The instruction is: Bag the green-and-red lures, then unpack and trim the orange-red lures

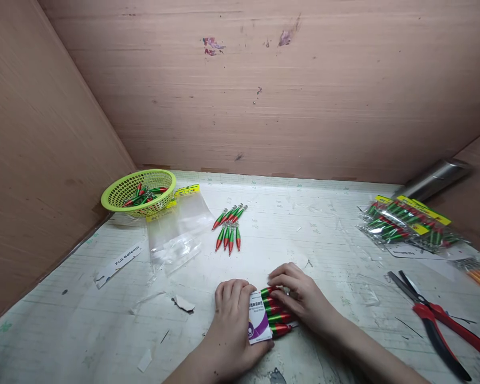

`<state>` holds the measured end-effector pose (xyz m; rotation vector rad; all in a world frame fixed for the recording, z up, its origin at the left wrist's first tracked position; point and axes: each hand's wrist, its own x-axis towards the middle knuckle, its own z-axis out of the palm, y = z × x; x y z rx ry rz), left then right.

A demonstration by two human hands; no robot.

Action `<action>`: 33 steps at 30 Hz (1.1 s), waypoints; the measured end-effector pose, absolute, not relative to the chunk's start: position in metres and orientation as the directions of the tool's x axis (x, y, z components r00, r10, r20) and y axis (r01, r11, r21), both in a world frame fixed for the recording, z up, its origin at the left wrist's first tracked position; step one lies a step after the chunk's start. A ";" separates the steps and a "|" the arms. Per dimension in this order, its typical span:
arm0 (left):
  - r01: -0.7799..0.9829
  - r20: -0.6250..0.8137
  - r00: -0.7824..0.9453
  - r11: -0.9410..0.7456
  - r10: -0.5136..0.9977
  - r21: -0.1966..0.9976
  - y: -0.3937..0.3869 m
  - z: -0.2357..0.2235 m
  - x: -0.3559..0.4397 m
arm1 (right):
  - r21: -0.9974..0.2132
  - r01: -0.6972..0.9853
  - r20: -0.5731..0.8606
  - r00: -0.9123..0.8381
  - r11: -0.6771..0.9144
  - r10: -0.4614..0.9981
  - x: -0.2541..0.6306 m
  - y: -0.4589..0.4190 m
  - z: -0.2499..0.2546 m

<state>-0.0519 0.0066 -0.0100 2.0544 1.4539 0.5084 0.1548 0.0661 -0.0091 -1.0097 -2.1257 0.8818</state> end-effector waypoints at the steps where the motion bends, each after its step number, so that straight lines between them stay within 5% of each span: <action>1: 0.718 0.008 0.318 -0.246 0.948 0.651 0.006 -0.012 -0.051 | -0.766 0.441 0.271 -0.439 0.468 0.857 0.156 0.062 -0.008; 5: 0.622 0.098 0.097 -0.138 0.990 0.771 0.000 -0.025 -0.045 | -0.903 0.410 0.063 -0.166 0.127 0.984 0.159 0.032 -0.001; 8: 0.415 0.128 0.016 -0.123 0.992 0.902 -0.004 -0.030 -0.039 | -0.970 0.237 -0.134 -0.310 -0.060 0.941 0.151 0.008 0.000; 12: 0.070 0.110 0.198 -0.126 0.974 0.989 -0.010 -0.026 -0.036 | -0.981 0.188 -0.037 -0.398 0.042 0.917 0.139 -0.001 0.006; 17: -0.023 0.063 0.128 -0.061 0.990 0.998 -0.018 -0.029 -0.032 | -0.952 0.299 -0.096 -0.487 0.063 0.868 0.138 0.005 0.019; 21: 0.027 0.052 0.115 -0.055 0.992 0.998 -0.021 -0.027 -0.028 | -0.936 0.339 -0.071 -0.444 0.094 0.893 0.141 0.007 0.018; 25: 0.305 0.049 0.200 -0.110 0.978 0.946 -0.022 -0.019 -0.033 | -0.850 0.414 0.106 -0.470 0.326 0.876 0.154 0.017 0.017; 28: 0.459 0.057 0.154 -0.123 0.986 0.880 -0.019 -0.016 -0.038 | -0.802 0.453 0.103 -0.538 0.390 0.837 0.164 0.027 0.011; 33: 0.360 0.215 0.138 -0.251 0.967 0.899 -0.005 -0.010 -0.042 | -0.856 0.419 0.048 -0.522 0.304 0.852 0.169 0.035 -0.010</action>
